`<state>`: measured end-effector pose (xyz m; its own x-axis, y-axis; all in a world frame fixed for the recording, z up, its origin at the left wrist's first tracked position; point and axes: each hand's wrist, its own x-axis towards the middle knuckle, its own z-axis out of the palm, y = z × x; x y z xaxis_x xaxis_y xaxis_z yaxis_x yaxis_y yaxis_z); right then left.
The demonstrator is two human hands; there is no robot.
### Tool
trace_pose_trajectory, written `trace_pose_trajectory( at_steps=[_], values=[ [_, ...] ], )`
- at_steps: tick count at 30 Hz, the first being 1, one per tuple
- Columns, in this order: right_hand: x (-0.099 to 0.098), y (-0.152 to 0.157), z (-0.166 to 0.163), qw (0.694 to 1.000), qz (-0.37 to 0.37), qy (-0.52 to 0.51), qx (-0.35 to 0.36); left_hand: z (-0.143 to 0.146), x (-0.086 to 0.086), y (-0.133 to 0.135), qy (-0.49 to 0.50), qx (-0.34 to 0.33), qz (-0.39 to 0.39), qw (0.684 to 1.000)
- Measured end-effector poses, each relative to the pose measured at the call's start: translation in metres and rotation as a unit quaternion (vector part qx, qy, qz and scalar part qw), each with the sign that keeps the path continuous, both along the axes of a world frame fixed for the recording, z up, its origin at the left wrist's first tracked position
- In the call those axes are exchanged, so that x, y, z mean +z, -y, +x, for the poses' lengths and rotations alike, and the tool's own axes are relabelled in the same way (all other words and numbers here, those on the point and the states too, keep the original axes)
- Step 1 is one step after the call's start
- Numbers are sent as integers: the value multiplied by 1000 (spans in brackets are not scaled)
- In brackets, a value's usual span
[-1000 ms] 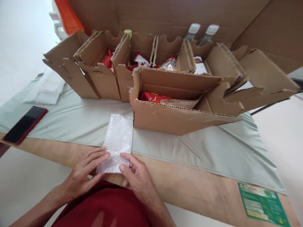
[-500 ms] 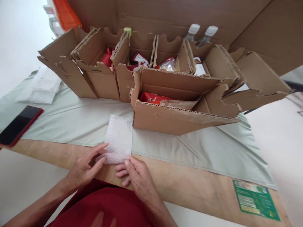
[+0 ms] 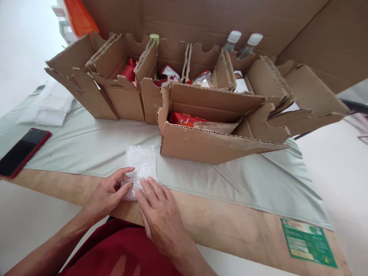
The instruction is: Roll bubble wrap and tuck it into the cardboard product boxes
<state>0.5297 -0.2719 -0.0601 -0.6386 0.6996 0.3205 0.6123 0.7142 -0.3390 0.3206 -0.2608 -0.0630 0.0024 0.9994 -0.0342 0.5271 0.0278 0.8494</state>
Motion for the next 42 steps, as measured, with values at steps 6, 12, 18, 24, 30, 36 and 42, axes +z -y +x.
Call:
trace_pose_trajectory(
  at_steps=[6, 12, 18, 24, 30, 36, 42],
  values=[
    [-10, -25, -6, 999, 12, 30, 41, -6, 9, 19, -117, 3, 212, 970],
    [29, -46, -5, 983, -155, 37, 87, -14, 10, 28, -136, -99, 224, 960],
    [19, -59, -9, 995, -84, -32, -41, -12, -2, 3, -90, -7, 186, 978],
    [9, -45, -13, 998, 65, 15, 1, -10, -11, -15, -180, -18, 244, 953],
    [-2, -66, -22, 1000, 29, 0, 3, -17, 1, -6, -101, 88, 225, 965],
    [12, -54, -16, 986, -75, -142, -39, -10, 16, 22, 228, 99, -45, 967],
    [24, -20, -15, 947, -259, -187, -41, 19, 10, 23, 384, 33, -118, 915]
  ],
)
